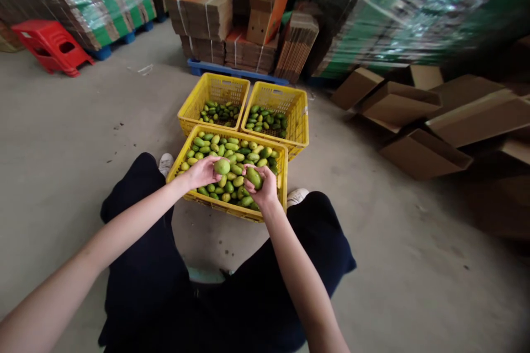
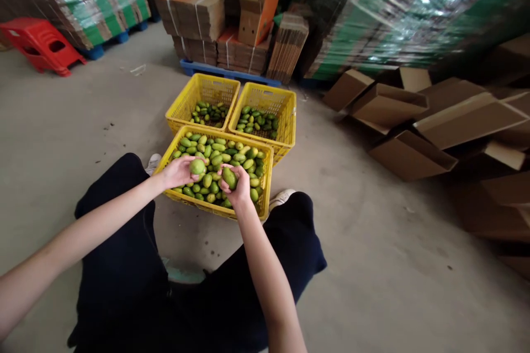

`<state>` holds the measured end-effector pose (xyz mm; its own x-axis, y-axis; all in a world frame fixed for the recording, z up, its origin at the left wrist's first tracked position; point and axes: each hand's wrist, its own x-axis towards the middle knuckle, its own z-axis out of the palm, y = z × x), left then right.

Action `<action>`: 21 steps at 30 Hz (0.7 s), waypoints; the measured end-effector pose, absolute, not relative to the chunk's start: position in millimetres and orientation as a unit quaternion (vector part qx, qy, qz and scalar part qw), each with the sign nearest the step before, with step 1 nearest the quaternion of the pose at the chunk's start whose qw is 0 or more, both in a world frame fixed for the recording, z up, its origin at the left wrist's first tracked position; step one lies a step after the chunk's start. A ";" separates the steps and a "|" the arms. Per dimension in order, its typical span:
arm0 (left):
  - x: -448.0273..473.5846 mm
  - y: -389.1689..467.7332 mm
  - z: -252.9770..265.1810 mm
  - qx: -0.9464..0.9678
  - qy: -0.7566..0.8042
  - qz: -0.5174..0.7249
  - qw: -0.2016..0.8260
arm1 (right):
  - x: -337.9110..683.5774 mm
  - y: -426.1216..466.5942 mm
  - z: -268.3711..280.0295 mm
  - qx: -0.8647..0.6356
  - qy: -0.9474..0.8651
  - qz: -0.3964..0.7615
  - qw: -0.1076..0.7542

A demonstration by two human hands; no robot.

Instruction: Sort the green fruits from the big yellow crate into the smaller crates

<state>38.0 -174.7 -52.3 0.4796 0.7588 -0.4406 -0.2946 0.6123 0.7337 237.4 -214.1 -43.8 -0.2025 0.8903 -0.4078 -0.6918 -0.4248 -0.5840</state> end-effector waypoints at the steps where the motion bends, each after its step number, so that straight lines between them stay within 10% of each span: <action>1: 38.4 -181.6 -38.8 0.259 0.368 0.342 0.825 | 234.3 -216.5 -39.7 -0.357 -0.157 0.761 0.519; 11: 47.9 -207.9 37.5 0.215 0.360 0.462 0.781 | 221.7 -259.1 19.0 -0.377 -0.266 0.666 0.586; 21: 44.7 -191.6 33.3 0.271 0.475 0.313 0.777 | 222.5 -238.5 24.1 -0.445 -0.268 0.660 0.543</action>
<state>44.7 -191.6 33.3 0.3525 0.7431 -0.5688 -0.2287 0.6578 0.7177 222.5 -238.5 24.1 -0.0143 0.9548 -0.2968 -0.4785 -0.2671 -0.8364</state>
